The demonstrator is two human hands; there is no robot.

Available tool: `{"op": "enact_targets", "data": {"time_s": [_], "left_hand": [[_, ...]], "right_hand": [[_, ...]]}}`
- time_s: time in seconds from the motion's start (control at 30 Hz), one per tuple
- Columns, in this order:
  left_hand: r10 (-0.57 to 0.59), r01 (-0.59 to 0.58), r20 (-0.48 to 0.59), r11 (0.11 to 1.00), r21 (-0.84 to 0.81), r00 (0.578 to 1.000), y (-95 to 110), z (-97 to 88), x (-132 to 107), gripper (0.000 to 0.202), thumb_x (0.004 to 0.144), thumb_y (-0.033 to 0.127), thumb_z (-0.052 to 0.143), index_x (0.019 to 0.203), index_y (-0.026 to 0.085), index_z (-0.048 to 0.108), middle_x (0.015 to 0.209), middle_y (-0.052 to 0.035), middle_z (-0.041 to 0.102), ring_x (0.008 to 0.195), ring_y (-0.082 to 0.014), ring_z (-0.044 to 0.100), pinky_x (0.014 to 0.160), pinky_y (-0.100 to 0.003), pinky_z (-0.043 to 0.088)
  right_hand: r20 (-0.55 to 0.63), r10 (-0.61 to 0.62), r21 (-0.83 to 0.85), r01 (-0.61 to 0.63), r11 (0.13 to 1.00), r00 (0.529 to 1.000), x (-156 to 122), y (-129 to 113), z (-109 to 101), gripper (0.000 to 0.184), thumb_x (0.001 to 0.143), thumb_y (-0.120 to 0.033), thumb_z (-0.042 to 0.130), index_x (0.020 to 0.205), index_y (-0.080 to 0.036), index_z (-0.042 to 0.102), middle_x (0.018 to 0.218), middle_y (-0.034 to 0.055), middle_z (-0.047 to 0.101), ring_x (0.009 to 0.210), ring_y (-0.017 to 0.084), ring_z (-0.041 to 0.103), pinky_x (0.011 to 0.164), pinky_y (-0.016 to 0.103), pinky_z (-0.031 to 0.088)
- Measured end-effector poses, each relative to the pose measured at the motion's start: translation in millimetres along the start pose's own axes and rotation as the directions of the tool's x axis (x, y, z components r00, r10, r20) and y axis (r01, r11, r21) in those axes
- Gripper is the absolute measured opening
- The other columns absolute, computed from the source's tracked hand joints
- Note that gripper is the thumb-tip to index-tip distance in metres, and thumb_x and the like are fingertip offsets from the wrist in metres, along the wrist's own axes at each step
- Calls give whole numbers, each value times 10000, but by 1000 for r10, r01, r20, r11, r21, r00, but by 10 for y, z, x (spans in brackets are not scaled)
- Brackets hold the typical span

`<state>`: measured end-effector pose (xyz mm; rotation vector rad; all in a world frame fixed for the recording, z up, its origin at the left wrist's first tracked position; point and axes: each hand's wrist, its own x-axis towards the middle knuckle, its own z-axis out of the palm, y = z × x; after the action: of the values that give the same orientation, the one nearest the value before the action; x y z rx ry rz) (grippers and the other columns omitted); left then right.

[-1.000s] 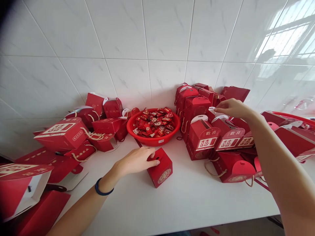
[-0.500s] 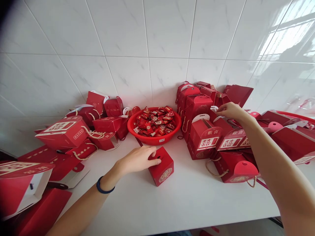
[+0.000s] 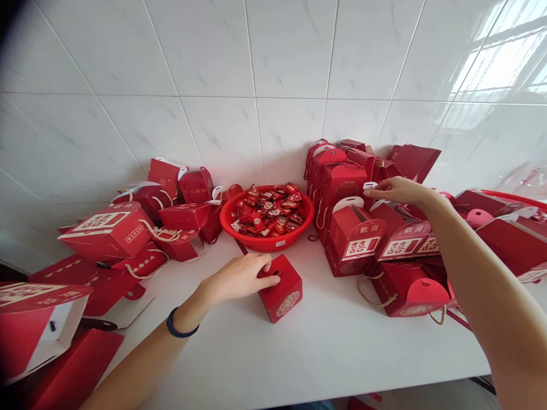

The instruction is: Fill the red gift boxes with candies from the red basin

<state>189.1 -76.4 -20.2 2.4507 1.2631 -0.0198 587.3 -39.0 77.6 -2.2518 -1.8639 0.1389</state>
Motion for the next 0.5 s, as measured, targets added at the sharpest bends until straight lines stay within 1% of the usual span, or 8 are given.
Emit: {"op": "enact_targets", "data": {"time_s": [0.1,0.13,0.2,0.27,0.37,0.4,0.43,0.5], "left_hand": [[1,-1,-4,1000,2,1000,6,0,0,289,919,499,514,832,227,470,919,-42,659,803,-228,635,647,-311,392],[0,0,-5,1000,5,1000,10,-1,0,287,919,499,513,836,227,474,924,-42,660,808,-229,638,651,-310,395],[-3,3,-3,1000,13,1000,17,-3,0,286,923,500,512,844,226,483,929,-42,663,812,-230,645,656,-310,399],[-3,3,-1,1000,21,1000,22,-2,1,288,929,501,509,850,225,490,927,-43,667,809,-231,649,657,-313,403],[1,-1,-5,1000,29,1000,24,4,5,291,936,501,507,859,221,499,937,-48,672,812,-232,656,654,-317,408],[4,-3,-6,1000,29,1000,24,6,6,292,938,501,507,863,219,502,943,-50,674,816,-233,659,654,-318,409],[5,-5,-6,1000,28,1000,24,8,6,292,938,501,507,865,219,503,948,-51,676,819,-233,660,655,-320,411],[7,-7,-6,1000,26,1000,25,10,7,290,939,498,508,866,218,504,950,-53,680,823,-234,662,657,-323,414]], "right_hand": [[84,60,90,-68,994,995,13,17,-5,405,829,-511,620,1037,-184,738,1049,91,744,956,262,668,817,346,521],[78,71,79,-78,994,994,20,18,-5,382,830,-471,618,1057,-181,721,1066,94,738,963,259,667,813,338,522],[58,92,15,-93,996,994,48,13,0,362,832,-420,615,1081,-169,692,1085,104,725,953,253,666,781,324,519],[23,108,-58,-107,993,994,105,1,17,378,807,-384,648,1107,-154,667,1131,126,705,970,265,658,769,327,506],[-15,134,-135,-135,982,991,228,-29,62,481,721,-302,725,1159,-123,637,1186,177,677,1031,315,637,776,353,484],[-11,140,-153,-140,978,990,268,-43,77,484,705,-274,733,1155,-119,640,1181,185,678,1037,323,636,776,355,481],[5,143,-163,-141,976,990,301,-57,89,451,704,-252,729,1128,-118,656,1158,183,687,1030,321,642,774,353,480],[64,138,-166,-126,978,988,336,-88,97,301,738,-237,701,1020,-132,700,1083,160,715,991,299,660,772,343,485]]}}
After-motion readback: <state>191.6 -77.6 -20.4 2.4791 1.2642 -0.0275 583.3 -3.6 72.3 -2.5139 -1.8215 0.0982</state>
